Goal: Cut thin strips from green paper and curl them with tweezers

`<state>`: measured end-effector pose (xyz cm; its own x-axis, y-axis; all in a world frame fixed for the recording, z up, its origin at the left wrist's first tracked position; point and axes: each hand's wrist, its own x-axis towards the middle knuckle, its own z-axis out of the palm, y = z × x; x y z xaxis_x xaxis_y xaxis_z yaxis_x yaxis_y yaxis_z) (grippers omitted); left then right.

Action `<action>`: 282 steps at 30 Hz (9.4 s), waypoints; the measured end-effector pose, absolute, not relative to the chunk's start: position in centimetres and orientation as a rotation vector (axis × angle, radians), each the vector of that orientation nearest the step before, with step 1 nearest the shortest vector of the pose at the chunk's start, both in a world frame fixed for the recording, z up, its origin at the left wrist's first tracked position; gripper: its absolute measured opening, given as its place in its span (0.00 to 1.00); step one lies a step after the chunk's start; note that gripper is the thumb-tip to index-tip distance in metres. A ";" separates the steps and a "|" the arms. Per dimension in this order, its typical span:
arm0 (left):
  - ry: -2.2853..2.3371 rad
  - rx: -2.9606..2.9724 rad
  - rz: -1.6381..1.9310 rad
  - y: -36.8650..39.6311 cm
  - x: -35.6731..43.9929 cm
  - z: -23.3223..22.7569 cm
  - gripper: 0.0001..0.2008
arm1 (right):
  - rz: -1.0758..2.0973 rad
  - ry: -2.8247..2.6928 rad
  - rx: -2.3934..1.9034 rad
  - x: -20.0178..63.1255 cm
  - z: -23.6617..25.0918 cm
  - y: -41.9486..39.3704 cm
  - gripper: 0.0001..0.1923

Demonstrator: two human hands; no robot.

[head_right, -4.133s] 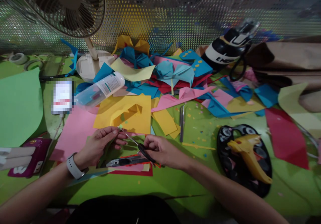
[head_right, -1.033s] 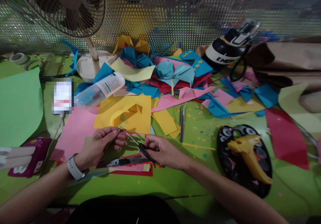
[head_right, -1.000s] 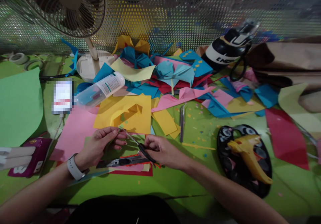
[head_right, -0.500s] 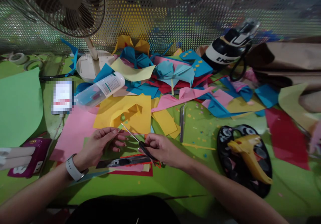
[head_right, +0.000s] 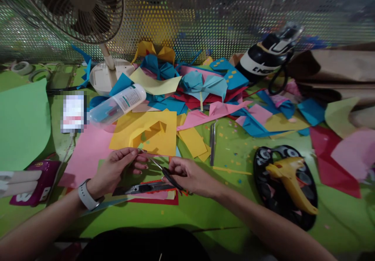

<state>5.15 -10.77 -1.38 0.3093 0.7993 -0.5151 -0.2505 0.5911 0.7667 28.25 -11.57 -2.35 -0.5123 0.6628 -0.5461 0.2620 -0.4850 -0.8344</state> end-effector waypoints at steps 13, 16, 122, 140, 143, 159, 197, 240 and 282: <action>0.995 0.639 0.753 -10.8 5.2 -1.6 0.10 | 2.098 -1.390 -1.355 28.1 -2.4 -11.6 0.23; 1.000 0.632 0.756 -10.8 5.2 -1.5 0.10 | 2.109 -1.378 -1.343 28.1 -2.4 -11.5 0.23; 1.006 0.653 0.807 -11.1 5.2 -1.6 0.13 | 2.051 -1.433 -1.347 28.2 -2.1 -11.7 0.23; 1.023 0.653 0.795 -11.1 5.4 -1.5 0.13 | 2.074 -1.406 -1.358 28.1 -2.4 -11.8 0.23; 1.059 0.631 0.790 -11.1 5.4 -1.3 0.13 | 2.068 -1.370 -1.368 28.1 -2.5 -11.7 0.23; 1.081 0.636 0.785 -11.0 5.3 -1.2 0.11 | 2.048 -1.294 -1.383 28.1 -2.8 -11.6 0.23; 1.100 0.620 0.776 -11.1 5.4 -1.0 0.12 | 2.032 -1.323 -1.391 27.8 -2.5 -11.7 0.24; 1.071 0.629 0.806 -11.1 5.3 -1.5 0.12 | 1.983 -1.370 -1.427 27.9 -3.1 -12.0 0.25; 1.073 0.614 0.813 -11.3 5.4 -1.5 0.13 | 1.973 -1.418 -1.412 27.8 -2.9 -12.1 0.25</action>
<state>5.43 -11.33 -1.48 0.2471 0.8206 -0.5153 -0.2737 0.5693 0.7753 27.80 -12.08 -2.90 -0.4544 0.7214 -0.5226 0.2653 -0.4505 -0.8525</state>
